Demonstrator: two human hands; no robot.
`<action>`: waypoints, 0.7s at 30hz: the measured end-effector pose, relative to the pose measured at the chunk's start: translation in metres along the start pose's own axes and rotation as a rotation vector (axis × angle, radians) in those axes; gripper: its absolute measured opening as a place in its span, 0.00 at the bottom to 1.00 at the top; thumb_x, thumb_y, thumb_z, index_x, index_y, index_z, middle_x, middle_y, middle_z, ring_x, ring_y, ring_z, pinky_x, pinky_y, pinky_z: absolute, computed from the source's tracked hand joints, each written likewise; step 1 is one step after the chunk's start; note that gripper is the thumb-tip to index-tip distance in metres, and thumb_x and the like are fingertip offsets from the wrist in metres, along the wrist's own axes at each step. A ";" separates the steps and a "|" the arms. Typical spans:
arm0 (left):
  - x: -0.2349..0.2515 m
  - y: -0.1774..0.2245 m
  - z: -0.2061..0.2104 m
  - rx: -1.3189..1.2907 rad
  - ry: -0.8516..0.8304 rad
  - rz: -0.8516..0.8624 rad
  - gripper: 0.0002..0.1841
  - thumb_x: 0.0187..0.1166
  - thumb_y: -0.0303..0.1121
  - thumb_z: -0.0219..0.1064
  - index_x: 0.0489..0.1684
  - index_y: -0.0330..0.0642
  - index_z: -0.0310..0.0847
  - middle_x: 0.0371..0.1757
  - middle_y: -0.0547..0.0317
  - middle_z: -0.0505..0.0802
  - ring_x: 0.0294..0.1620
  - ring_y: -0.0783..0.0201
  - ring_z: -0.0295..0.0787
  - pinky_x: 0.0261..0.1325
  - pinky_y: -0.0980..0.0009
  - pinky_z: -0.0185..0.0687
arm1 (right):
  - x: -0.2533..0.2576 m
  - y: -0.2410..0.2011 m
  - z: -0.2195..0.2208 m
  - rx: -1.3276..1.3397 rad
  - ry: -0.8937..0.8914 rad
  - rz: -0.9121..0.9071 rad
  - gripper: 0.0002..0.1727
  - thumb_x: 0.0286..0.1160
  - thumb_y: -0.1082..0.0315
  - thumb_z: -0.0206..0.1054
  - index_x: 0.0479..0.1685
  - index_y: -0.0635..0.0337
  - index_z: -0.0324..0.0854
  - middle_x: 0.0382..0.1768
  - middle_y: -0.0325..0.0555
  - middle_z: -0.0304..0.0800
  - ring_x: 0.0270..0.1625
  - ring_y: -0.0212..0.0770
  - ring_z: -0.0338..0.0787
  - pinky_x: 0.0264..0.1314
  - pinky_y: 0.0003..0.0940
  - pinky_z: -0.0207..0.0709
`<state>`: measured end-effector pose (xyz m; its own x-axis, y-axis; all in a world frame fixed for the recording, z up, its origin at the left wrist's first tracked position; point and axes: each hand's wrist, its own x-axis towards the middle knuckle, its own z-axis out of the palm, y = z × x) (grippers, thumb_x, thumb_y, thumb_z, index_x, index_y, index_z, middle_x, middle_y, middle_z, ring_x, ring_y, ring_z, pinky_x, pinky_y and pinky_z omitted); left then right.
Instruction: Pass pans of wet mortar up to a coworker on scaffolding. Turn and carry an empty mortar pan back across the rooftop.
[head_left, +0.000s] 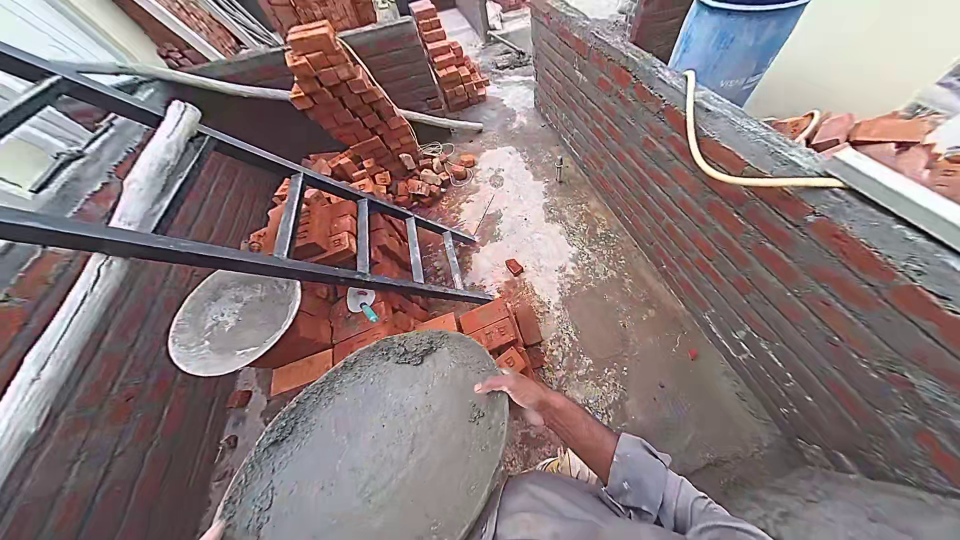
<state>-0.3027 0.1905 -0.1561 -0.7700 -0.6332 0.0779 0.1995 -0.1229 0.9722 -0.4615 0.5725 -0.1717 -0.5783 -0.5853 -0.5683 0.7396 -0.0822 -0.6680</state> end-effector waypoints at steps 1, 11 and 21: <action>0.003 -0.001 0.042 0.001 0.025 -0.064 0.16 0.83 0.23 0.48 0.34 0.46 0.85 0.34 0.74 0.95 0.43 0.82 0.91 0.55 0.80 0.86 | -0.008 -0.007 -0.028 0.046 0.028 -0.003 0.15 0.80 0.57 0.64 0.58 0.52 0.79 0.43 0.44 0.93 0.42 0.39 0.93 0.38 0.36 0.87; 0.026 -0.062 0.385 -0.233 -0.053 -0.331 0.19 0.89 0.28 0.43 0.38 0.42 0.85 0.30 0.68 0.95 0.33 0.79 0.93 0.39 0.79 0.91 | -0.119 -0.091 -0.232 0.341 0.440 -0.251 0.09 0.72 0.67 0.65 0.48 0.58 0.80 0.36 0.48 0.94 0.39 0.40 0.95 0.44 0.37 0.91; 0.076 -0.292 0.557 0.484 -0.486 -0.654 0.24 0.92 0.43 0.52 0.72 0.32 0.78 0.71 0.38 0.86 0.73 0.48 0.81 0.77 0.49 0.72 | -0.109 -0.106 -0.354 0.392 1.137 -0.297 0.08 0.80 0.71 0.60 0.51 0.65 0.75 0.29 0.54 0.89 0.25 0.44 0.89 0.22 0.39 0.84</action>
<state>-0.7570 0.6041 -0.3104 -0.8298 -0.1496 -0.5377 -0.5502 0.0582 0.8330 -0.5986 0.9310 -0.2093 -0.5669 0.5132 -0.6443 0.4688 -0.4422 -0.7647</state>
